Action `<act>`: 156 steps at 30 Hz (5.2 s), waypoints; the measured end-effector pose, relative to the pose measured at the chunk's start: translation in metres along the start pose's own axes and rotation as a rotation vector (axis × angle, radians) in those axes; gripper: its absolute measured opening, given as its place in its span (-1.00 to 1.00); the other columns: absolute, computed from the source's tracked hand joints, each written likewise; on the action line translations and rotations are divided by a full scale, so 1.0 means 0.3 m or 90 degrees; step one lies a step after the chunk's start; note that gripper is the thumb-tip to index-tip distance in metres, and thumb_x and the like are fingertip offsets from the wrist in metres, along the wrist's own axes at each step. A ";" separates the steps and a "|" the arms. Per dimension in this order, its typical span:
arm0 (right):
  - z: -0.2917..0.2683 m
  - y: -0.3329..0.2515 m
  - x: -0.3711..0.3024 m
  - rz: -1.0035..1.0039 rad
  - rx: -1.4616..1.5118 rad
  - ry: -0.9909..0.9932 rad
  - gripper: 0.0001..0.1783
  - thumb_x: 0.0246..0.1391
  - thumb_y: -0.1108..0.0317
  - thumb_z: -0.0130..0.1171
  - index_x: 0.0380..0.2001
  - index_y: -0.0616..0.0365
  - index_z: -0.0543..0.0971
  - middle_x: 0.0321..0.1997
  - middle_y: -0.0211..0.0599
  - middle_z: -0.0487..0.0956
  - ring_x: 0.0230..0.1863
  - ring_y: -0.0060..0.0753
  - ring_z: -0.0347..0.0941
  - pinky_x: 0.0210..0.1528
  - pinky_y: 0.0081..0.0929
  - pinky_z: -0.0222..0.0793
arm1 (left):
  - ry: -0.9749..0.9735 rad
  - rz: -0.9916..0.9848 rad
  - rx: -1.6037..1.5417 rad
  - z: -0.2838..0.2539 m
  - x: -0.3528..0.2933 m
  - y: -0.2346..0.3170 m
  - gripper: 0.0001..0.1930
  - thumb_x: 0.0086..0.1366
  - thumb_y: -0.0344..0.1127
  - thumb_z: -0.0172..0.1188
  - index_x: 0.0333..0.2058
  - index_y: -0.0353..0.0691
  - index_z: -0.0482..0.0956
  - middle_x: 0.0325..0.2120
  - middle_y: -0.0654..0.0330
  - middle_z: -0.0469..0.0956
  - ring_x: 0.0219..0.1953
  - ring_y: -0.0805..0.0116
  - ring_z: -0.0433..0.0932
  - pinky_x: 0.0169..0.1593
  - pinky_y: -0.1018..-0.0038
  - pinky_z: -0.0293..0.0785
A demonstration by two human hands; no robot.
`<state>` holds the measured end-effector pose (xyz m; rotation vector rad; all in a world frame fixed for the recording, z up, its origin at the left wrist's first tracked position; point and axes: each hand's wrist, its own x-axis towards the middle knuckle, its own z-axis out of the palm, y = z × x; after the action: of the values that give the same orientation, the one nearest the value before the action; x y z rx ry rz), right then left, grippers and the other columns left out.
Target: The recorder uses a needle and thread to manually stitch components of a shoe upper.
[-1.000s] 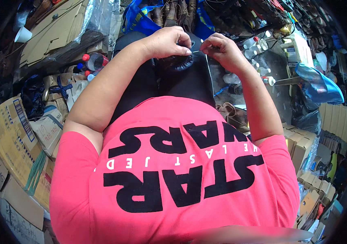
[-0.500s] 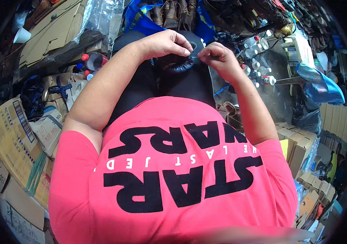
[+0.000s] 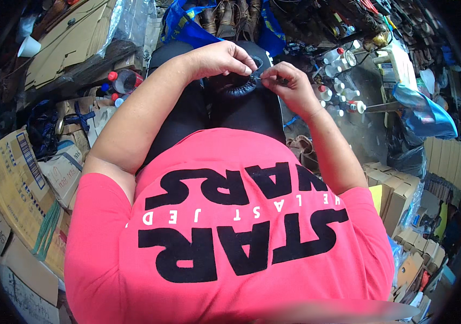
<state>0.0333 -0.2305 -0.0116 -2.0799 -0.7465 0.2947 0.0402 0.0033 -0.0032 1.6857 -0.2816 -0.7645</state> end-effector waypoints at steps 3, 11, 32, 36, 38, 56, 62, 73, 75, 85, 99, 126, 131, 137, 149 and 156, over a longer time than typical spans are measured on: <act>0.020 -0.004 -0.024 -0.011 0.024 0.065 -0.83 -0.11 0.53 0.28 -0.38 0.08 0.62 -0.41 -0.37 0.50 -0.34 -0.49 0.49 -0.28 -0.58 0.40 | -0.019 0.008 -0.011 -0.003 0.003 -0.006 -0.74 0.12 -0.31 0.23 -0.19 -0.21 0.63 -0.55 0.45 0.50 -0.57 0.73 0.26 -0.48 0.72 0.17; -0.018 -0.092 -0.026 -0.067 -0.208 0.007 -0.78 -0.14 0.49 0.20 -0.35 -0.02 0.63 -0.41 -0.31 0.49 -0.33 -0.23 0.48 -0.28 -0.38 0.38 | -0.091 0.016 0.039 -0.013 0.023 -0.015 -0.70 0.16 -0.40 0.14 -0.11 -0.30 0.59 -0.28 0.26 0.55 -0.17 0.49 0.46 0.02 0.57 0.31; -0.036 -0.044 0.080 0.025 -0.037 -0.152 -0.84 -0.08 0.38 0.28 -0.35 0.10 0.65 -0.47 -0.30 0.56 -0.45 -0.40 0.50 -0.28 -0.52 0.41 | 0.155 0.180 0.199 0.001 0.025 -0.021 -0.69 -0.04 -0.41 0.35 -0.26 -0.23 0.55 -0.37 0.24 0.55 -0.27 0.41 0.51 -0.14 0.48 0.41; -0.057 -0.007 0.032 0.325 0.407 -0.111 -0.77 0.08 0.31 0.21 -0.26 0.23 0.59 -0.28 -0.43 0.55 -0.28 -0.60 0.40 -0.14 -0.61 0.33 | 0.377 0.245 0.400 0.024 -0.119 -0.029 -0.61 -0.02 -0.29 0.35 -0.19 -0.23 0.51 -0.39 0.03 0.58 -0.27 0.08 0.57 -0.14 0.32 0.46; -0.046 0.009 -0.005 0.208 0.301 -0.141 -0.76 0.05 0.29 0.23 -0.27 0.21 0.59 -0.31 -0.43 0.51 -0.26 -0.57 0.39 -0.13 -0.59 0.32 | 0.253 0.124 0.388 0.018 -0.205 -0.053 -0.58 0.00 -0.24 0.32 -0.14 -0.21 0.49 -0.37 -0.01 0.58 -0.27 0.05 0.56 -0.14 0.29 0.46; 0.007 0.065 -0.006 0.228 1.023 0.124 -0.49 0.28 -0.01 -0.20 -0.72 -0.01 0.21 -0.79 -0.54 0.06 -0.72 -0.55 -0.06 -0.43 -0.52 0.04 | 0.274 0.127 -0.746 -0.052 -0.129 -0.069 -0.58 0.43 -0.14 -0.23 -0.67 -0.04 0.16 -0.79 0.40 0.02 -0.70 0.51 0.06 -0.35 0.50 0.22; -0.073 0.174 -0.127 0.423 0.777 0.113 -0.61 0.25 0.02 -0.09 -0.46 0.08 0.48 -0.38 -0.28 0.55 -0.28 -0.34 0.49 -0.03 -0.28 0.32 | 0.384 0.037 -0.105 -0.195 -0.218 -0.094 -0.65 0.38 -0.08 -0.06 -0.22 -0.25 0.53 -0.41 0.22 0.52 -0.54 0.56 0.41 -0.37 0.60 0.41; -0.141 -0.034 0.120 0.028 0.176 -0.134 -0.41 0.04 0.31 0.25 0.17 0.02 0.35 -0.46 -0.62 0.28 -0.44 -0.76 0.20 -0.40 -0.77 0.14 | 0.307 0.304 0.458 0.068 -0.243 -0.063 -0.57 -0.10 -0.13 0.41 -0.29 -0.23 0.54 -0.29 0.10 0.47 -0.20 0.11 0.49 -0.08 0.34 0.42; -0.095 -0.100 0.207 0.128 -0.096 -0.227 -0.61 0.03 0.20 0.26 -0.08 0.09 0.51 -0.54 -0.65 0.31 -0.47 -0.77 0.18 -0.42 -0.71 0.15 | 0.262 0.240 0.514 0.134 -0.180 -0.049 -0.58 -0.07 -0.13 0.38 -0.26 -0.22 0.50 -0.24 0.11 0.42 -0.24 0.04 0.50 -0.18 0.26 0.44; -0.035 -0.012 0.146 0.272 0.203 -0.239 -0.67 0.09 0.04 0.18 -0.46 0.09 0.56 -0.58 -0.68 0.32 -0.49 -0.75 0.12 -0.40 -0.70 0.01 | 0.247 0.297 0.308 0.111 -0.142 -0.130 -0.74 -0.01 -0.37 0.32 -0.30 -0.26 0.55 -0.33 0.13 0.49 -0.25 0.15 0.52 -0.14 0.39 0.45; 0.002 -0.108 0.086 0.200 0.166 -0.016 -0.58 0.15 -0.04 0.09 -0.42 0.14 0.53 -0.46 -0.57 0.45 -0.45 -0.76 0.25 -0.39 -0.75 0.16 | 0.155 0.175 0.026 -0.005 -0.045 -0.057 -0.76 0.25 -0.36 0.13 -0.12 -0.28 0.50 -0.29 0.26 0.49 -0.21 0.56 0.47 -0.10 0.58 0.40; -0.084 -0.195 -0.028 0.096 -0.116 -0.024 -0.76 0.01 0.44 0.20 -0.19 0.06 0.64 -0.49 -0.32 0.44 -0.44 -0.47 0.41 -0.38 -0.53 0.33 | -0.070 0.033 -0.028 -0.084 0.024 -0.003 -0.73 0.14 -0.25 0.26 -0.18 -0.20 0.61 -0.42 0.41 0.54 -0.40 0.67 0.40 -0.35 0.67 0.28; -0.077 -0.196 0.010 0.092 -0.169 -0.067 -0.71 -0.05 0.46 0.18 -0.19 0.03 0.64 -0.49 -0.23 0.46 -0.42 -0.30 0.45 -0.33 -0.47 0.38 | -0.093 0.023 -0.012 -0.093 0.019 0.001 -0.72 0.15 -0.30 0.24 -0.15 -0.20 0.61 -0.39 0.39 0.55 -0.38 0.66 0.41 -0.33 0.66 0.29; -0.089 -0.199 0.025 0.105 -0.211 -0.108 -0.68 -0.09 0.43 0.13 -0.20 0.02 0.64 -0.43 -0.14 0.53 -0.35 -0.20 0.51 -0.25 -0.39 0.43 | -0.119 0.026 0.012 -0.095 0.024 0.001 -0.71 0.14 -0.33 0.22 -0.13 -0.18 0.62 -0.36 0.39 0.57 -0.39 0.63 0.40 -0.35 0.65 0.28; -0.041 -0.206 0.007 0.110 -0.190 -0.044 -0.70 -0.05 0.51 0.18 -0.19 0.03 0.64 -0.49 -0.29 0.46 -0.47 -0.49 0.42 -0.39 -0.54 0.35 | -0.121 0.007 0.059 -0.095 0.038 0.003 -0.72 0.14 -0.34 0.20 -0.14 -0.18 0.62 -0.41 0.39 0.56 -0.40 0.64 0.39 -0.36 0.64 0.28; -0.065 -0.131 0.017 0.064 -0.160 -0.050 -0.73 -0.06 0.48 0.20 -0.24 -0.04 0.66 -0.43 -0.26 0.50 -0.39 -0.33 0.48 -0.30 -0.49 0.40 | -0.110 0.006 0.031 -0.085 0.056 0.007 -0.72 0.11 -0.28 0.26 -0.17 -0.18 0.63 -0.48 0.41 0.53 -0.50 0.68 0.31 -0.44 0.68 0.20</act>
<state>0.0308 -0.2234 0.0320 -2.3589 -0.7586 0.3561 0.0690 0.0131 -0.0048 1.6647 -0.4297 -0.9042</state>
